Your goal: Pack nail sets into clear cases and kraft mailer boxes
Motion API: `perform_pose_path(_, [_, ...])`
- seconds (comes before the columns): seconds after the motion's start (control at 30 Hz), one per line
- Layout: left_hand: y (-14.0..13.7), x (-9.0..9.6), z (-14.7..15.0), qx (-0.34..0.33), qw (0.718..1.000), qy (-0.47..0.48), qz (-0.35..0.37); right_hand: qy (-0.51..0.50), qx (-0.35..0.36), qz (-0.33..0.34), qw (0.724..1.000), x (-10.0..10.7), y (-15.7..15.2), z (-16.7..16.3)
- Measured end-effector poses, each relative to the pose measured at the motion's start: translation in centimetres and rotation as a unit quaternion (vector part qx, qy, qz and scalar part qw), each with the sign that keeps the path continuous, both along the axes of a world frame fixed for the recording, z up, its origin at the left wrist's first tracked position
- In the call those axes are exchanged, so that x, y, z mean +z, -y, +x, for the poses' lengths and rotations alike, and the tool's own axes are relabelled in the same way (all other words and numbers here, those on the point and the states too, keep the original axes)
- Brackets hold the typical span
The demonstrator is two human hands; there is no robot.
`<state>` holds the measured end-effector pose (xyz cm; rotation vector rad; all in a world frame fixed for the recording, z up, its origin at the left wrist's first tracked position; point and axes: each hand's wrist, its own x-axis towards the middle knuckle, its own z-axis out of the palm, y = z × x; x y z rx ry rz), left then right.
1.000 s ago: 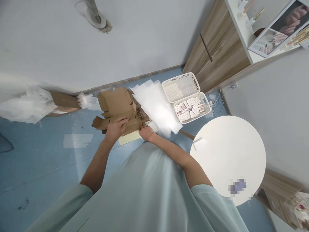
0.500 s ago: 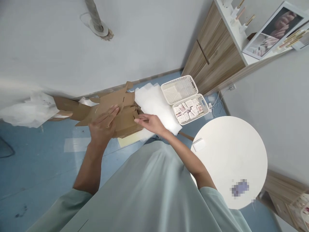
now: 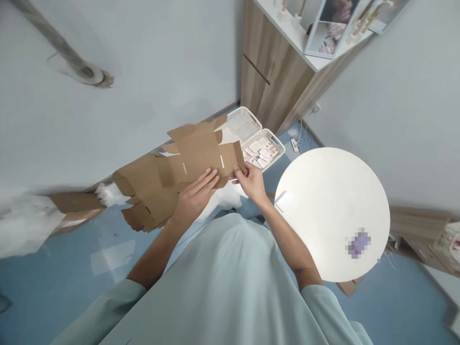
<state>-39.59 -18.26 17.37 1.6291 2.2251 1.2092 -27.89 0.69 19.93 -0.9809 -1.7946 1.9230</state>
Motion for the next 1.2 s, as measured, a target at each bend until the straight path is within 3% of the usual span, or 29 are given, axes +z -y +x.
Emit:
perform_pose_path(0.07, [-1.8,-0.1,0.9,-0.003,0.999,0.009,-0.032,-0.002,-0.034,-0.002,0.999,-0.3,-1.5,2.9])
perform_pose_path(0.17, [-4.4,-1.0,1.9,0.061,0.996,0.034,-0.055,0.001,-0.091,-0.008,0.996,-0.6,-3.4,7.8])
perform_pose_path(0.23, [-6.3,-2.6,2.6,0.116,0.988,0.087,-0.058,0.007,-0.132,-0.015,0.991,-0.7,-4.3,11.3])
perform_pose_path(0.3, [-8.6,-4.7,3.7,0.120,0.972,0.181,-0.089,0.011,-0.172,-0.029,0.985,-0.7,-4.9,14.8])
perform_pose_path(0.43, [-13.7,-7.9,7.8,0.048,0.896,0.398,-0.190,0.010,-0.239,-0.070,0.968,-1.3,-5.5,21.7])
perform_pose_path(0.5, [-15.9,-8.4,10.4,-0.015,0.848,0.482,-0.220,0.004,-0.273,-0.089,0.958,-2.0,-5.5,25.0])
perform_pose_path(0.57, [-17.7,-8.7,13.0,-0.061,0.820,0.518,-0.235,-0.001,-0.309,-0.105,0.945,-2.9,-5.4,28.2])
perform_pose_path(0.7, [-20.8,-9.5,17.8,-0.047,0.861,0.438,-0.254,-0.010,-0.380,-0.140,0.914,-4.8,-4.8,34.1])
perform_pose_path(0.83, [-23.2,-10.9,21.8,-0.095,0.873,0.345,-0.331,-0.036,-0.439,-0.175,0.881,-6.7,-3.9,39.2])
perform_pose_path(0.97, [-24.6,-12.0,24.9,-0.114,0.907,0.184,-0.361,-0.061,-0.481,-0.204,0.851,-8.7,-2.6,43.0])
perform_pose_path(1.1, [-25.3,-12.9,26.9,-0.141,0.896,0.127,-0.401,-0.073,-0.503,-0.235,0.829,-11.5,-1.4,45.8])
perform_pose_path(1.2, [-25.4,-13.7,28.0,-0.157,0.886,0.117,-0.420,-0.047,-0.502,-0.244,0.828,-13.8,-0.8,47.5])
